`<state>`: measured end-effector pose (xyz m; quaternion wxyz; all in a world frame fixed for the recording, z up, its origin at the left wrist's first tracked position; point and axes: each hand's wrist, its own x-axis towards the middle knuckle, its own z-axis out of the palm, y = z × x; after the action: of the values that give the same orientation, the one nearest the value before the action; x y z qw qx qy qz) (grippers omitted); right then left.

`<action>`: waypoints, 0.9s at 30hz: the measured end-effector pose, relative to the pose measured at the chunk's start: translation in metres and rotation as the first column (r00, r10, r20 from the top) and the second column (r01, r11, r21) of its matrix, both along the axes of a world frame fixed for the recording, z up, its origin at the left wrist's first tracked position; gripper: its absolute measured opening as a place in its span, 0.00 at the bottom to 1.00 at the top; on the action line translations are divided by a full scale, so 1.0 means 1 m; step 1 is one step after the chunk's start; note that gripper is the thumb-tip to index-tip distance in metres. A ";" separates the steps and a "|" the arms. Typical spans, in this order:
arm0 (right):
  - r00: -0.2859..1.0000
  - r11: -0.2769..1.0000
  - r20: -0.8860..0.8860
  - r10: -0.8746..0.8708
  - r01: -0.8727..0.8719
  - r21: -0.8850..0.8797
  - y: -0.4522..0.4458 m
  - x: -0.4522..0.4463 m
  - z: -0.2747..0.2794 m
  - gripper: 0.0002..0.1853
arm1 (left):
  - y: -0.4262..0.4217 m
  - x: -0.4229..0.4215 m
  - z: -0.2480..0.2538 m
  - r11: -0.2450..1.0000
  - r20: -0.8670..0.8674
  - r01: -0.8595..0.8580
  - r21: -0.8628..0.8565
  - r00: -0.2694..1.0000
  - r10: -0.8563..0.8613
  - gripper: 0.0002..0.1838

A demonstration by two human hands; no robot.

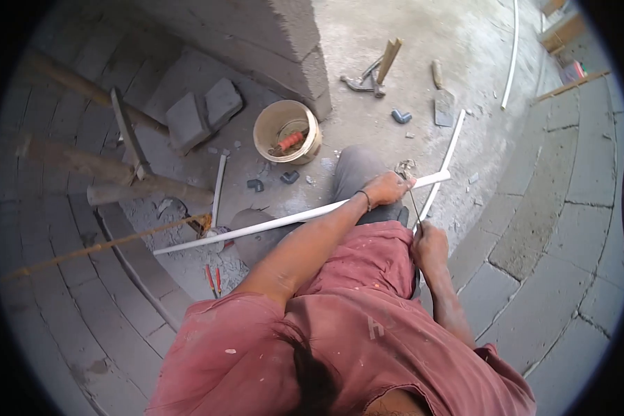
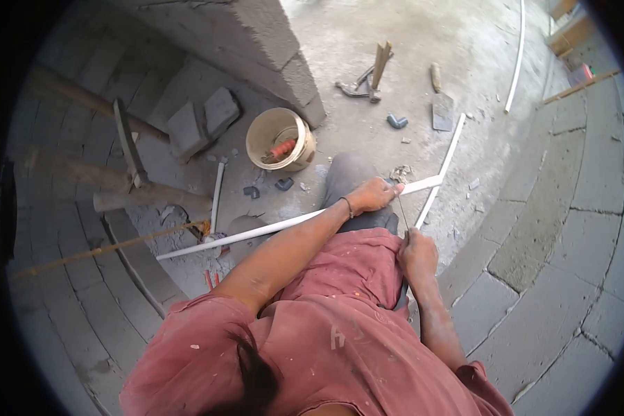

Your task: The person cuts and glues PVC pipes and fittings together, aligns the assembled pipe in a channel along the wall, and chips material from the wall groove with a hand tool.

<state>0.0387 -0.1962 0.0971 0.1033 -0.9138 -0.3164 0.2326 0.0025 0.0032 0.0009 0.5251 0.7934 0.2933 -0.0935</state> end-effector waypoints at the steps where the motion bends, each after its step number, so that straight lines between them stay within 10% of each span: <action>1: 1.000 1.000 -0.006 0.027 -0.027 0.008 0.007 0.004 -0.005 0.11 | 0.001 0.001 0.002 1.000 -0.004 0.017 -0.016 1.000 -0.017 0.39; 20: 0.993 0.966 0.092 0.071 -0.092 0.240 0.071 0.023 -0.044 0.14 | 0.003 -0.005 -0.007 0.999 0.010 0.008 -0.036 1.000 -0.007 0.38; 27: 0.999 0.998 -0.017 -0.049 0.050 0.026 0.010 -0.002 -0.003 0.11 | -0.003 -0.006 0.010 0.983 -0.001 0.170 0.073 0.985 -0.170 0.38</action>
<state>0.0363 -0.1861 0.0944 0.1237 -0.9181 -0.2958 0.2331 -0.0034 -0.0001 0.0106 0.4867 0.8344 0.2265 -0.1252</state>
